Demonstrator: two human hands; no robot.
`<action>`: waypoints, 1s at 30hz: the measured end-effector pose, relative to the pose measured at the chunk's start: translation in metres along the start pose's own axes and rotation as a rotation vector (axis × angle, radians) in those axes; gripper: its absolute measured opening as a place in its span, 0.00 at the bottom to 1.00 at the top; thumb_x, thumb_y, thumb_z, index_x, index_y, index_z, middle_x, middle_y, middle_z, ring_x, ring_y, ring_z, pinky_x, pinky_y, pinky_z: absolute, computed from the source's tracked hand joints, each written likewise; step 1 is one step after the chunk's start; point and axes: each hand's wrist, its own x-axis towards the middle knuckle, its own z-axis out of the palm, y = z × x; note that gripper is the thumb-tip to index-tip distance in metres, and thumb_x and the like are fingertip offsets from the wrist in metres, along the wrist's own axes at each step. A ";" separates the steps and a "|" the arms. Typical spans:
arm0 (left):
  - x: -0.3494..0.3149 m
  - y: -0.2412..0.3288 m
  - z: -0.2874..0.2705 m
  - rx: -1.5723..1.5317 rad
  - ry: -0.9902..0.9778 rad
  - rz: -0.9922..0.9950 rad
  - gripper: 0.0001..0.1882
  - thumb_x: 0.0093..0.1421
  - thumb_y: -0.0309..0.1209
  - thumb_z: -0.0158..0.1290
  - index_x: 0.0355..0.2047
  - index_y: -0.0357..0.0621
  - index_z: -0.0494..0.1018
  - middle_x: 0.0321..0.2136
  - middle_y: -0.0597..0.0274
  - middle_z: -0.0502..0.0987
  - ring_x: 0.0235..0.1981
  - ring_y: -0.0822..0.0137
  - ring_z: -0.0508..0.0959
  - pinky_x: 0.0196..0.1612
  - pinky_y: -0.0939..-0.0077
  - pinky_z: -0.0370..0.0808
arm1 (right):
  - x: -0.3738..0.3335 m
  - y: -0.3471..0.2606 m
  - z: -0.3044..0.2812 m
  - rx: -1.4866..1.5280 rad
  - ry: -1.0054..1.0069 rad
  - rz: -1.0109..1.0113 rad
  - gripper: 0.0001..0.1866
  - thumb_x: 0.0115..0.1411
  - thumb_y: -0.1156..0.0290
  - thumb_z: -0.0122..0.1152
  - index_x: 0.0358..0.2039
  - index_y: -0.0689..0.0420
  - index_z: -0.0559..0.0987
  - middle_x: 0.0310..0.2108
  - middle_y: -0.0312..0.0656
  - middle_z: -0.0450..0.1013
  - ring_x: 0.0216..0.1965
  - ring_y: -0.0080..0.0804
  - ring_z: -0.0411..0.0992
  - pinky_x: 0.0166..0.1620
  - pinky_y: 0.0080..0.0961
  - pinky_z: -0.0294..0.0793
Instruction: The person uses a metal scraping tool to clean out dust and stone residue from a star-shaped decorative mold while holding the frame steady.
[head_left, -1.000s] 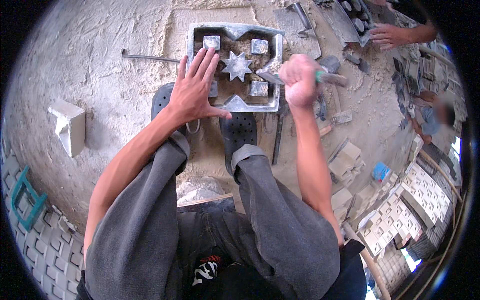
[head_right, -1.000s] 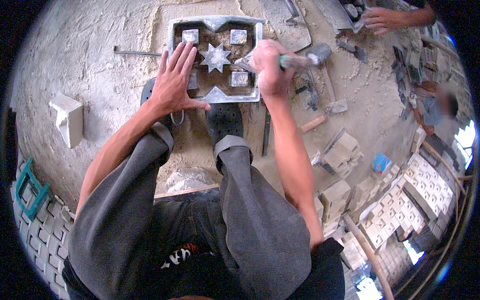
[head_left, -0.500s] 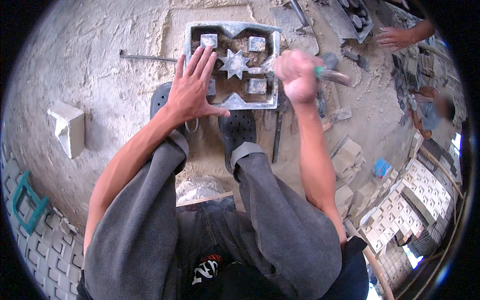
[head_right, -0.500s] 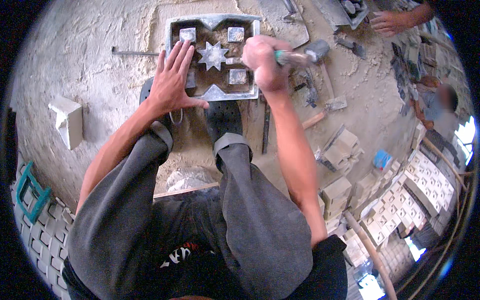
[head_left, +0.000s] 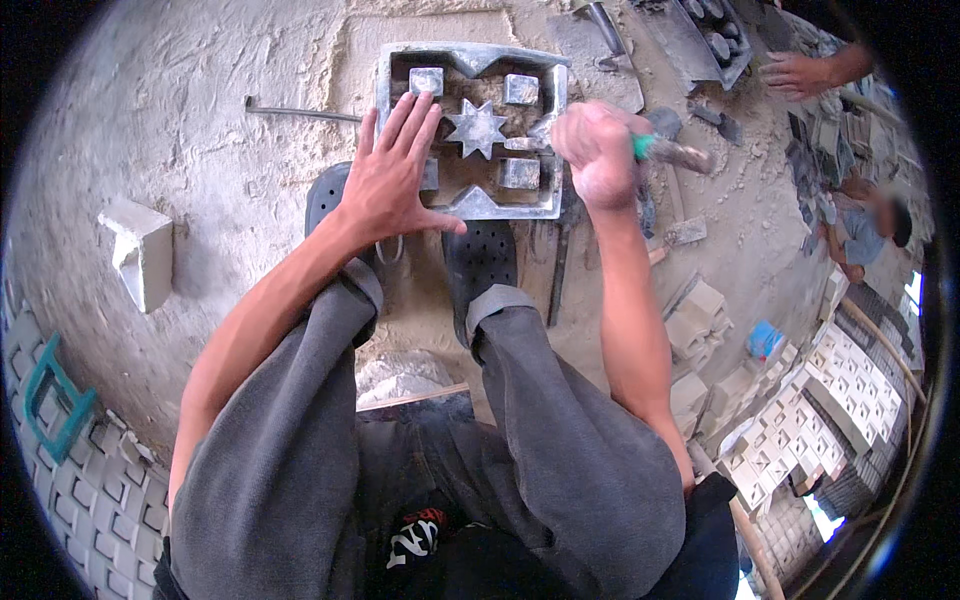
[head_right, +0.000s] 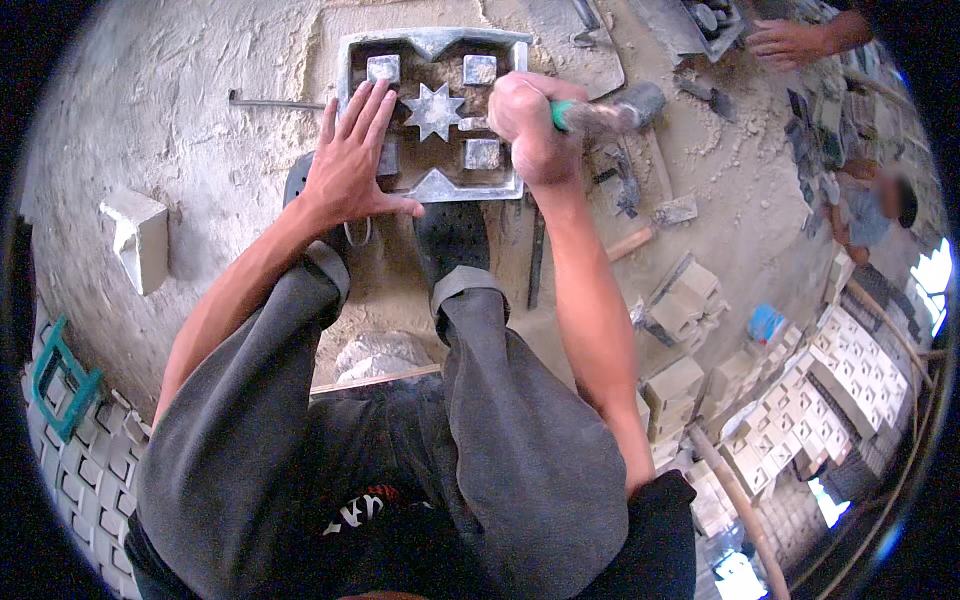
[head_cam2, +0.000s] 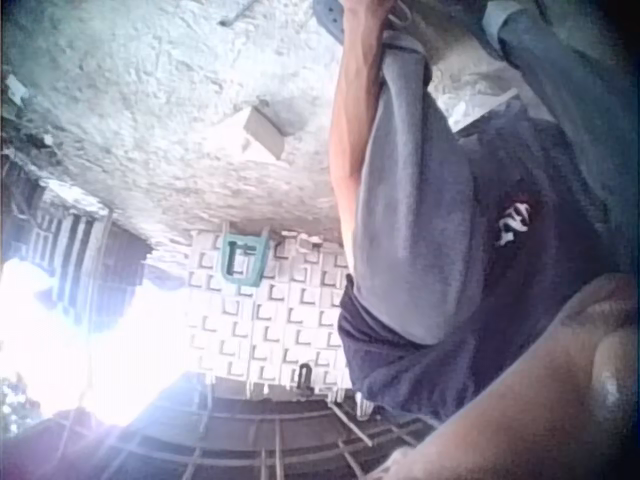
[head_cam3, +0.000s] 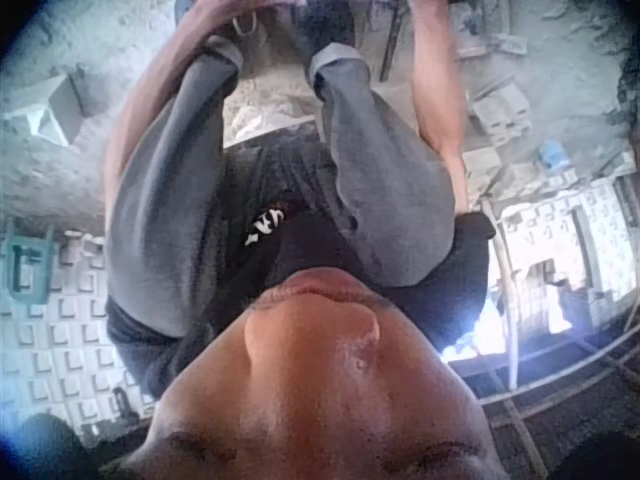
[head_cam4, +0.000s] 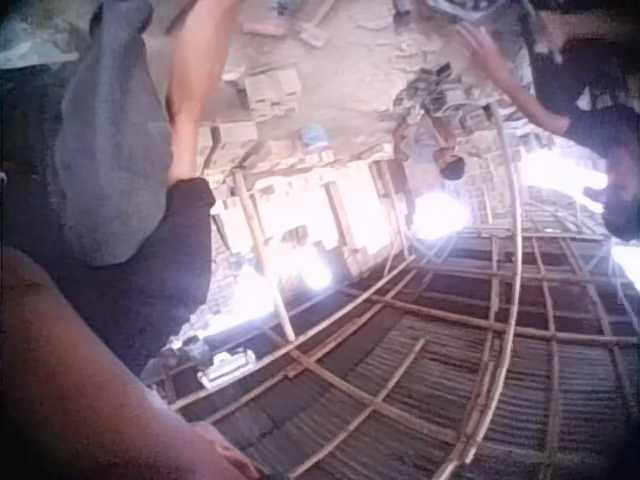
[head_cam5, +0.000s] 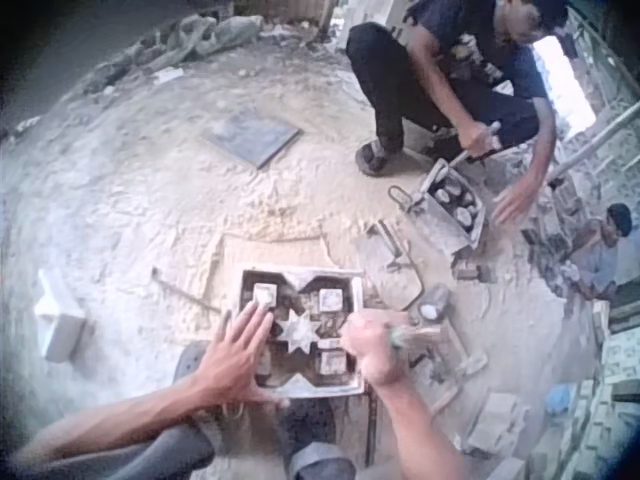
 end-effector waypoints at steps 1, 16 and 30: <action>0.000 0.000 0.001 -0.009 0.003 0.000 0.76 0.29 0.78 0.55 0.67 0.32 0.46 0.69 0.49 0.47 0.71 0.54 0.43 0.69 0.45 0.37 | -0.001 -0.005 0.000 0.067 0.000 0.025 0.20 0.61 0.68 0.47 0.12 0.59 0.60 0.12 0.31 0.55 0.15 0.18 0.51 0.19 0.22 0.47; 0.003 0.004 -0.002 -0.022 -0.020 0.001 0.76 0.28 0.75 0.59 0.67 0.32 0.44 0.69 0.49 0.44 0.71 0.51 0.42 0.68 0.42 0.39 | 0.008 -0.026 0.015 0.109 0.537 -0.024 0.24 0.62 0.62 0.44 0.10 0.49 0.54 0.10 0.32 0.52 0.12 0.21 0.45 0.18 0.27 0.49; 0.002 0.004 -0.001 0.014 -0.007 0.000 0.76 0.29 0.78 0.54 0.67 0.32 0.46 0.69 0.49 0.46 0.71 0.53 0.43 0.69 0.43 0.39 | 0.021 -0.007 0.006 0.075 0.531 0.024 0.22 0.59 0.64 0.54 0.10 0.53 0.64 0.11 0.30 0.62 0.11 0.20 0.57 0.17 0.23 0.56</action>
